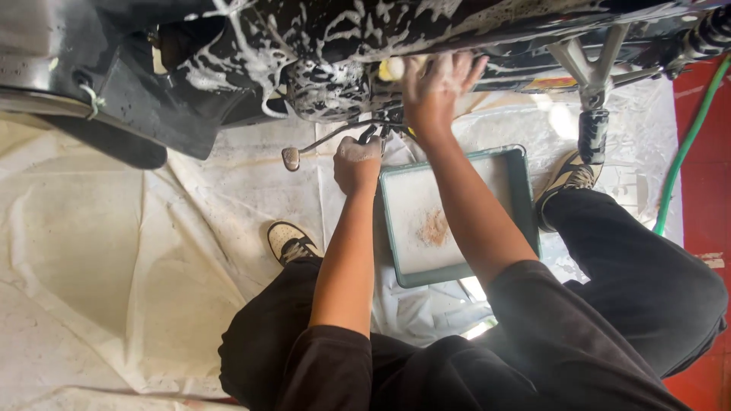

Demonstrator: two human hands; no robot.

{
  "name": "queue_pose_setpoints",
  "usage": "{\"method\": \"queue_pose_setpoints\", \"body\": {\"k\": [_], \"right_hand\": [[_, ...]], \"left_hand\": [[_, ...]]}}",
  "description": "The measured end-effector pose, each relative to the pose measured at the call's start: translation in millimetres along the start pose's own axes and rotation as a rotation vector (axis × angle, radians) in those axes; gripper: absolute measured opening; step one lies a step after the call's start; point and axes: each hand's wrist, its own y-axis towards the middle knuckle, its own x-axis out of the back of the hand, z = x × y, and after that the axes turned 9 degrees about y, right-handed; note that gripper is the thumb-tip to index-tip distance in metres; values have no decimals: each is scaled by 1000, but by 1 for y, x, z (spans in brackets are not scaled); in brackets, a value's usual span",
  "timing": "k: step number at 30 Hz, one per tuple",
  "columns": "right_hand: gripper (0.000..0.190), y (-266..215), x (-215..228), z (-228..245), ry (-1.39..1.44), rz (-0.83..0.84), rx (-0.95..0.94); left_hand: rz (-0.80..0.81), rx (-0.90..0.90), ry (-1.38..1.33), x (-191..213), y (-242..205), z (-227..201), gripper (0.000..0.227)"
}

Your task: Washing a motorcycle using a sponge and soapy water

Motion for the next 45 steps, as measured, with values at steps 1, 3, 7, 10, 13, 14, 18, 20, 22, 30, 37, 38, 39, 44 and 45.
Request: {"method": "queue_pose_setpoints", "body": {"k": [1,3,7,10,13,14,18,20,22,30,37,38,39,44,45], "right_hand": [[13,7,5,-9,15,-80,-71],[12,5,6,-10,35,-134,-147],[13,-1,-1,-14,-50,-85,-28],[17,2,-5,-24,-135,-45,-168],[20,-3,-5,-6,-75,-38,-181],[30,1,-5,1,-3,-33,-8],[41,-6,-15,-38,-43,-119,-308],[12,1,-15,-5,-33,-81,-145],[19,0,-12,-26,-79,-98,-188],[27,-2,-11,-40,-89,-71,36],[23,3,3,-40,13,-106,-2],[37,-3,8,-42,26,-26,0],[37,-5,0,-49,26,-23,-1],[37,-6,26,16,176,-11,-174],[37,1,29,11,171,-20,-173]], "left_hand": [[4,3,1,1,1,-2,40],[12,33,7,2,-3,1,40],[29,39,8,6,-2,-2,42],[14,25,15,2,0,0,41],[6,21,19,4,-5,4,42],[15,27,9,5,-4,-2,42],[-4,45,22,1,-2,3,40],[13,19,17,3,-1,-1,42],[11,18,15,5,-3,-2,40],[41,53,28,2,-1,-2,41],[-35,-21,38,-3,4,-1,62],[-2,15,50,-1,-1,3,70],[-1,18,51,-1,2,-1,70],[-47,-1,91,-3,1,2,71],[-45,-11,89,-3,1,-1,71]]}}
